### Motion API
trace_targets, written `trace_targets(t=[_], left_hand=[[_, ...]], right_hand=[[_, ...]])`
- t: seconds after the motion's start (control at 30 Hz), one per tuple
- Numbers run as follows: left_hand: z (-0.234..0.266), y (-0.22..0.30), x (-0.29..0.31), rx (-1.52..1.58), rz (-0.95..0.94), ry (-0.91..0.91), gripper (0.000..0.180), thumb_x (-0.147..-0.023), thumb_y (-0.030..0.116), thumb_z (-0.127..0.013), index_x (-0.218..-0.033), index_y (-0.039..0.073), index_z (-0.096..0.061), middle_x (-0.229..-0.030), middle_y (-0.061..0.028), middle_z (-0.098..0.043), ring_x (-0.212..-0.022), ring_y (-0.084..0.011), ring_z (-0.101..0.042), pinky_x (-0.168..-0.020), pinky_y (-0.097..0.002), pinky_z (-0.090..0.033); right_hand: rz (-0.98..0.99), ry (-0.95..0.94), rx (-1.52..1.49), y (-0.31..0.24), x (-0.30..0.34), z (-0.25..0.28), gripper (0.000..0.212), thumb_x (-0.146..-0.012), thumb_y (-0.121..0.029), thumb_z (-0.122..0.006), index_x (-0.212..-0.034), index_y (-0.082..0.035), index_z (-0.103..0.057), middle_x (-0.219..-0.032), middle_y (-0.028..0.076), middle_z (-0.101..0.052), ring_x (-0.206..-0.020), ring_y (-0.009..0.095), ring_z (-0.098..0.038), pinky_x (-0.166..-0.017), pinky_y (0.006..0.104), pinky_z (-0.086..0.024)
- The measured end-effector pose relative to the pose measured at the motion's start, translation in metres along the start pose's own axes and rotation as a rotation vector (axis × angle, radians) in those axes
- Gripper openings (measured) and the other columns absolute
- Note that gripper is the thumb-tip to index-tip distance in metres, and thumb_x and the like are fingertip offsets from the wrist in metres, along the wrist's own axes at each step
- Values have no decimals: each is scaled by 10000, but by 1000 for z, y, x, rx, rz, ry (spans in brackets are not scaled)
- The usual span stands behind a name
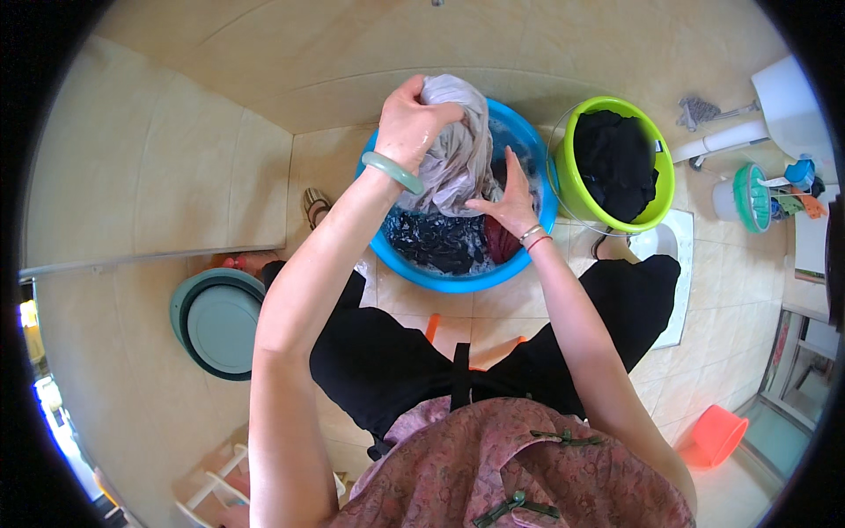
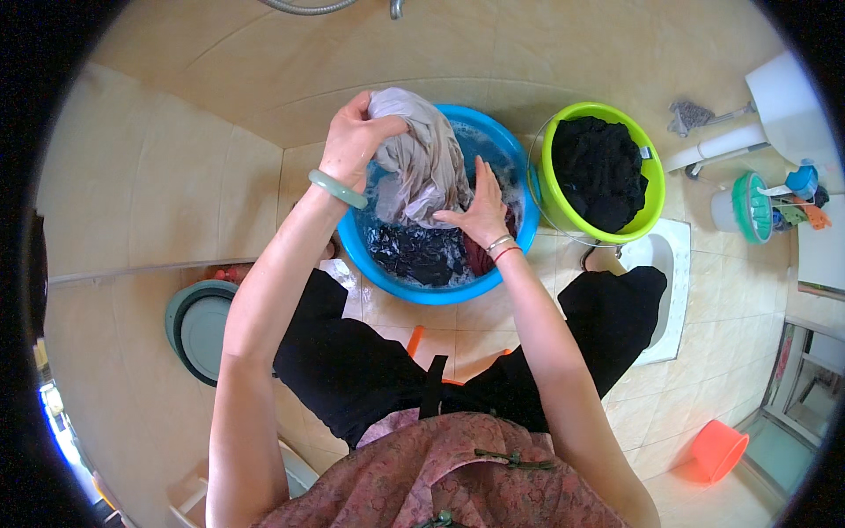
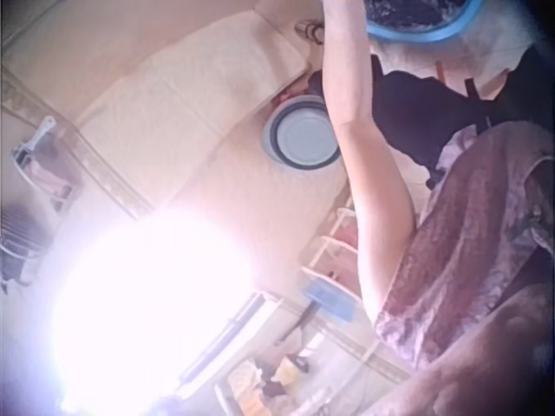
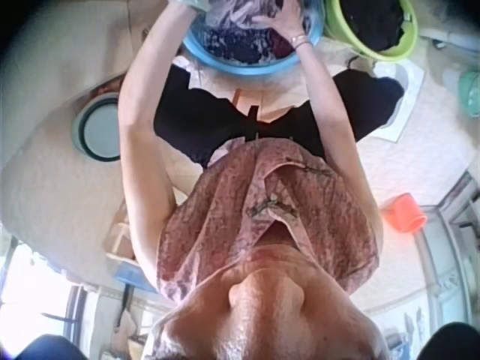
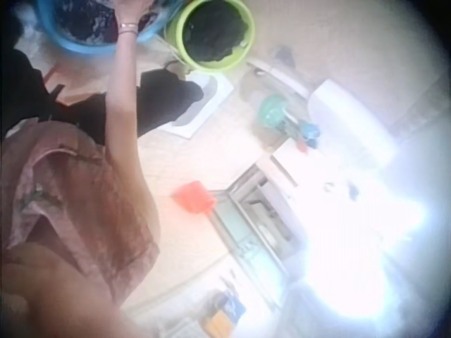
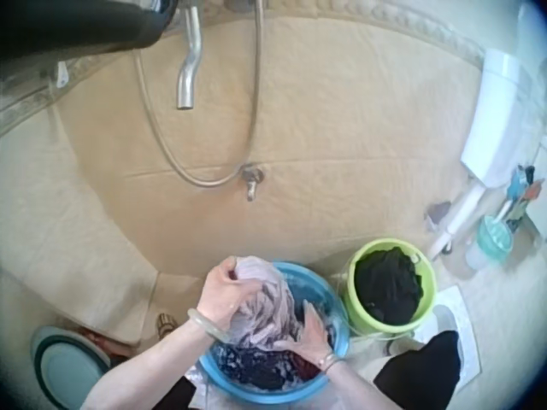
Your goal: The person hand-washes various garments in a blue basin filled with soapy water. They scrub and rinse items including dark and light-colored clothes, then wring them out and transfer them to a green bucket.
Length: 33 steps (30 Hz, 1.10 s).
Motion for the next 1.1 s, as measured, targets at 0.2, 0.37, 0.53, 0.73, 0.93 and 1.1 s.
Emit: trace_targets(t=[0.2,0.37,0.53,0.73,0.93,1.1], left_hand=[[-14,78,24,61,-142,-149,253,-740,-10,-655,-990,2,-616,-926,-81,-663,-856,-153,-630,-765,-282,-501],[-11,115,32,404,-167,-288,230,-764,-14,-628,-991,8,-605,-909,-50,-653,-831,-133,-608,-767,-263,-475],[47,58,-7,855,40,-36,195,-829,72,-591,-1012,15,-624,-1016,-86,-652,-1000,-235,-601,-929,-405,-474],[90,-193,6,1222,525,304,278,-913,123,-516,-1166,10,-540,-1162,-142,-618,-1074,-275,-603,-950,-428,-505],[-3,-264,79,806,876,224,523,-866,420,-617,-1333,268,-438,-1339,-74,-413,-1118,-271,-490,-926,-589,-437],[-25,-222,111,1353,947,324,1072,-762,595,-692,-1506,276,10,-1478,-289,-108,-1284,-485,-338,-1006,-686,-326]], right_hand=[[115,123,-152,-41,-12,0,1200,-514,-392,-902,-1437,-30,-226,-1411,211,-374,-1303,356,-363,-1079,422,-314],[101,228,-414,-41,-40,9,579,-688,-129,-816,-1179,28,-551,-1102,115,-646,-985,200,-619,-885,331,-483],[-269,445,-732,-7,-62,28,284,-797,-57,-681,-1060,40,-641,-987,68,-673,-887,119,-597,-795,265,-477],[-317,375,-1459,-20,-70,27,251,-868,-146,-579,-1080,-26,-640,-1060,87,-661,-962,208,-628,-855,342,-504],[-508,434,-1603,-35,-37,2,566,-906,-428,-401,-1298,-34,-507,-1313,152,-533,-1204,325,-509,-1019,488,-410],[-351,393,-1524,2,-33,4,576,-928,-435,-399,-1338,-38,-472,-1347,138,-508,-1236,309,-488,-1030,474,-404]])
Point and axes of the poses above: each hand's wrist, its own x-axis away from the middle knuckle, its own z-axis out of the back of the hand, y = z × x, the point moved 2 cm from there along -x, towards the middle knuckle
